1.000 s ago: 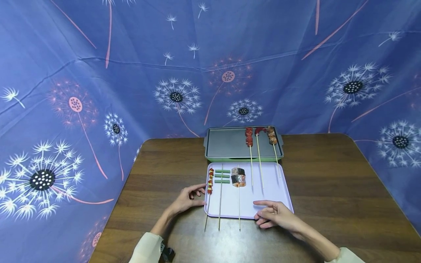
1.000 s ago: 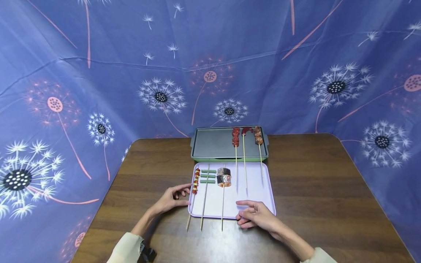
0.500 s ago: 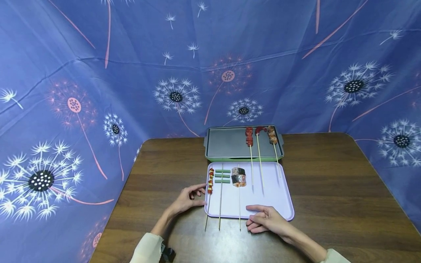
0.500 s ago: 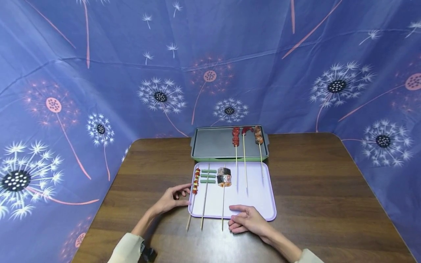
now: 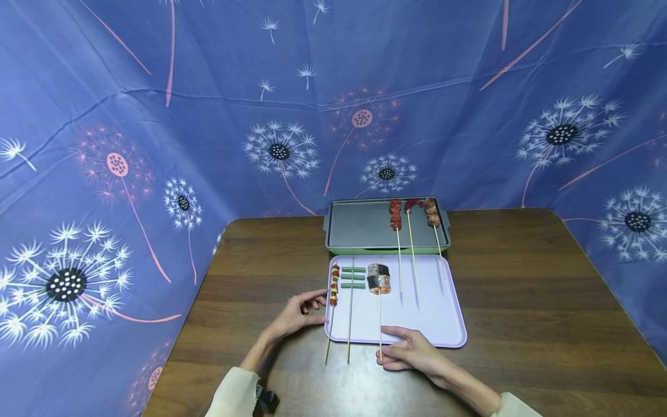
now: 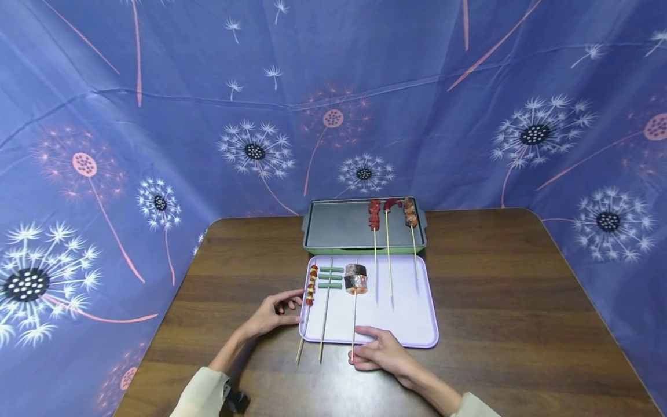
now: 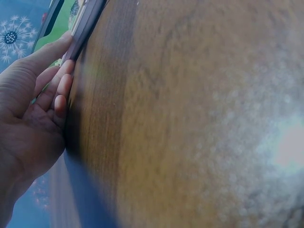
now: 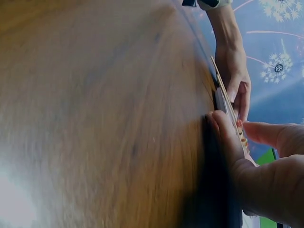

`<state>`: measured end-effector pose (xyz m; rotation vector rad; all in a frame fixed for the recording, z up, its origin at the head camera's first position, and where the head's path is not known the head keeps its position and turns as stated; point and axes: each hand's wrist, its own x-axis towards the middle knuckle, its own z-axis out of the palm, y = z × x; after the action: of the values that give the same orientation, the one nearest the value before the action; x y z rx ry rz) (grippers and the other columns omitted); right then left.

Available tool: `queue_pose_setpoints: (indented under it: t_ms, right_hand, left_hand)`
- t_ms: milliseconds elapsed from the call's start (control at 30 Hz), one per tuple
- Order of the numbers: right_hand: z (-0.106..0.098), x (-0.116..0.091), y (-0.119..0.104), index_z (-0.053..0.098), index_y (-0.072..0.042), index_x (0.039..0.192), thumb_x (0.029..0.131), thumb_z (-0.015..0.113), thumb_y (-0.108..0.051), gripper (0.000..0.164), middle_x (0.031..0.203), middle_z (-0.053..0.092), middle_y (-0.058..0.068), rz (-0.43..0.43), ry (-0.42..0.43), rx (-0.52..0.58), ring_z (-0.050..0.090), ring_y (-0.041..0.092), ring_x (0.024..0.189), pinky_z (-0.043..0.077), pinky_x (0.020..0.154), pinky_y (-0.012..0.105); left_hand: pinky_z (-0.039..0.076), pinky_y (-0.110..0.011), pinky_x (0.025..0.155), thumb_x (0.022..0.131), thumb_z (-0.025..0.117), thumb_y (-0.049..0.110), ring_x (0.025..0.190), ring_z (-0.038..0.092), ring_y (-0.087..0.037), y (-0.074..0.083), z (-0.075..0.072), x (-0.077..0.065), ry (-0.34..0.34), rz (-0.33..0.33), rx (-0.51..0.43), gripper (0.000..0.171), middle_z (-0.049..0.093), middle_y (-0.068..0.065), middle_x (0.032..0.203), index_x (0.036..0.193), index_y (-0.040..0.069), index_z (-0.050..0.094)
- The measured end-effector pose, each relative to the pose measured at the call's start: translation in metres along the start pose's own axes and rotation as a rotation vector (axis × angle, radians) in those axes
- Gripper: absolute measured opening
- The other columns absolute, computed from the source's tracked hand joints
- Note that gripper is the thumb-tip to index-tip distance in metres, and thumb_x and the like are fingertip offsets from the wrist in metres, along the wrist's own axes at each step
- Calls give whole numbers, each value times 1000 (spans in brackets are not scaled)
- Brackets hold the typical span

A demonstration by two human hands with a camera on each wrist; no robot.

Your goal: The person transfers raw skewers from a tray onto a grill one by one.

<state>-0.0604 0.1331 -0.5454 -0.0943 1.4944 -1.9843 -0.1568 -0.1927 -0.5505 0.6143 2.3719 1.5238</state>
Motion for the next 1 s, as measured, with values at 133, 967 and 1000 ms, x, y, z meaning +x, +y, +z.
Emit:
queue_pose_setpoints:
  t_ms: [133, 967, 1000]
  right_hand:
    - [5, 1, 0, 10, 23, 151, 98, 62, -1, 78, 115, 71, 31, -9, 8, 37, 76, 21, 99, 59, 90, 34]
    - [-5, 4, 0, 14, 21, 151, 94, 65, 4, 79, 103, 75, 7, -100, -82, 33, 75, 14, 95, 59, 88, 30]
    - [-5, 4, -1, 14, 20, 152, 94, 66, 3, 79, 104, 75, 7, -97, -83, 32, 75, 14, 95, 59, 88, 30]
  left_hand:
    - [41, -38, 74, 79, 81, -5, 96, 54, -52, 10, -1, 0, -15, -7, -7, 63, 67, -33, 113, 137, -11, 56]
    - [40, -31, 71, 79, 83, -2, 94, 55, -44, -10, 1, 3, -7, -2, -12, 63, 69, -27, 111, 137, -6, 59]
    - [40, -32, 71, 79, 83, -3, 94, 55, -46, -6, 0, 2, -6, 3, -15, 62, 69, -28, 111, 137, -7, 59]
